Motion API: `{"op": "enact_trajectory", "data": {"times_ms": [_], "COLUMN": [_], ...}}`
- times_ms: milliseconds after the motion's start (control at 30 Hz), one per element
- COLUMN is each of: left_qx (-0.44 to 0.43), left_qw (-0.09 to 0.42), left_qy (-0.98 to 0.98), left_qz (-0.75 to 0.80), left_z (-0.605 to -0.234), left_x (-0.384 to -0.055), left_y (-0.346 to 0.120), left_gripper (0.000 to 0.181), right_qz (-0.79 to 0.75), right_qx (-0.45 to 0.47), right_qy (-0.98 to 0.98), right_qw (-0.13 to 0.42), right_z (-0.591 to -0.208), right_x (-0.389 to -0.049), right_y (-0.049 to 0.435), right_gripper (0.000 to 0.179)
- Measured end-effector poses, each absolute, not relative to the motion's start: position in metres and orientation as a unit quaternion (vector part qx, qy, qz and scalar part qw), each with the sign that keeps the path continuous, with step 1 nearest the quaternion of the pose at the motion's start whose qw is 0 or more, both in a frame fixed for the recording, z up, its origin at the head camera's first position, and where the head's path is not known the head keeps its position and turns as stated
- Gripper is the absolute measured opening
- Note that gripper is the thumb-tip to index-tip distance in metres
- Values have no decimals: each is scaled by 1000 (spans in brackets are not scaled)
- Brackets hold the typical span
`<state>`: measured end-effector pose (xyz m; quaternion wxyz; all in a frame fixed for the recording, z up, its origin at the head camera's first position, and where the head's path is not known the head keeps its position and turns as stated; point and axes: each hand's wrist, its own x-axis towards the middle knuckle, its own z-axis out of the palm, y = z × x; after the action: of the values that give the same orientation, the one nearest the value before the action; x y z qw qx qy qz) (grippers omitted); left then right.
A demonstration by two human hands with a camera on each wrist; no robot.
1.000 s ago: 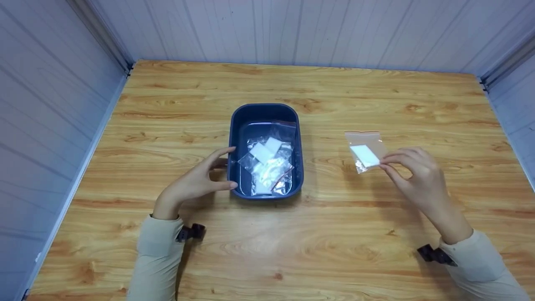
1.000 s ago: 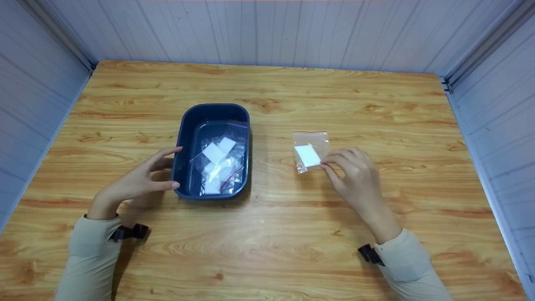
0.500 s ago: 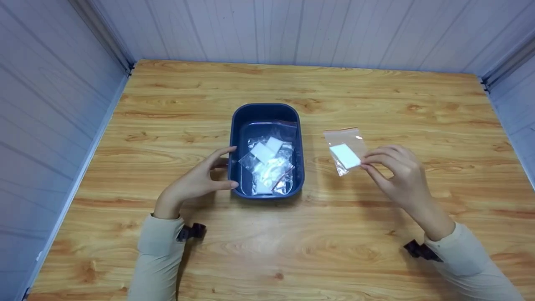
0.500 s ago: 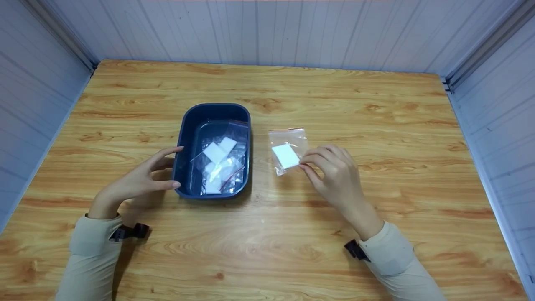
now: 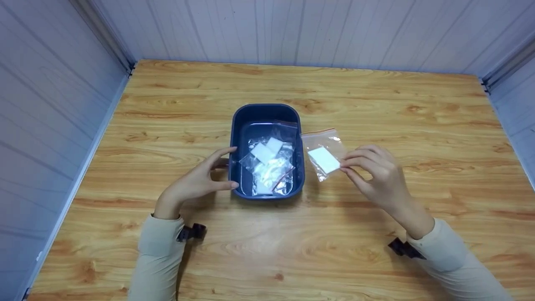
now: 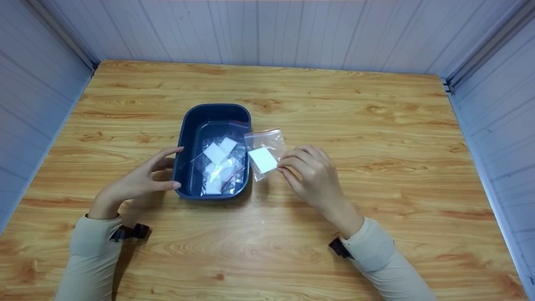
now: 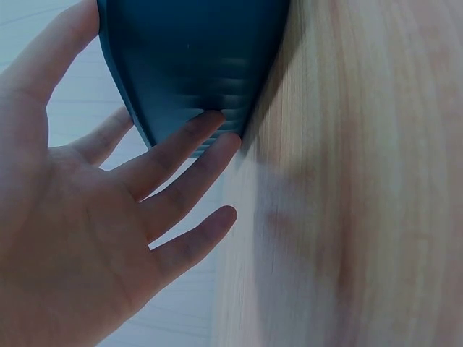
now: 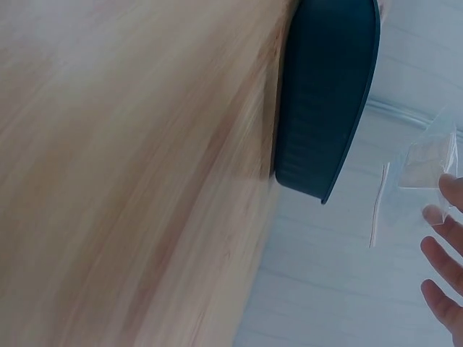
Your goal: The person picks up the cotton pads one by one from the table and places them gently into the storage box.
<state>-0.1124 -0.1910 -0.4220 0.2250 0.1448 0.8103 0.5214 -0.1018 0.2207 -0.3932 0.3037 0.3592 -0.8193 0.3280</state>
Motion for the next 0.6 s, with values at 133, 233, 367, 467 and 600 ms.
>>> {"op": "enact_trajectory", "data": {"times_ms": [133, 233, 367, 467, 600], "left_qx": [142, 143, 152, 157, 155], "left_qw": [225, 223, 217, 214, 216], "left_qy": [813, 815, 815, 814, 814], "left_qz": [518, 516, 516, 517, 517], "left_z": [-422, -423, -424, -424, -423], "left_x": [-112, -113, -113, -113, -113], "left_y": [-191, -192, -192, -191, -191], "left_gripper": [90, 90, 89, 89, 88], "right_qz": [330, 335, 348, 355, 358], "right_qx": [364, 363, 364, 367, 372], "right_qy": [-820, -824, -821, -817, -816], "right_qw": [292, 277, 268, 269, 259], "right_z": [-394, -394, -395, -397, -399], "right_x": [-102, -101, -101, -102, -103], "right_y": [212, 206, 198, 192, 185], "right_gripper": [14, 15, 17, 18, 16]}}
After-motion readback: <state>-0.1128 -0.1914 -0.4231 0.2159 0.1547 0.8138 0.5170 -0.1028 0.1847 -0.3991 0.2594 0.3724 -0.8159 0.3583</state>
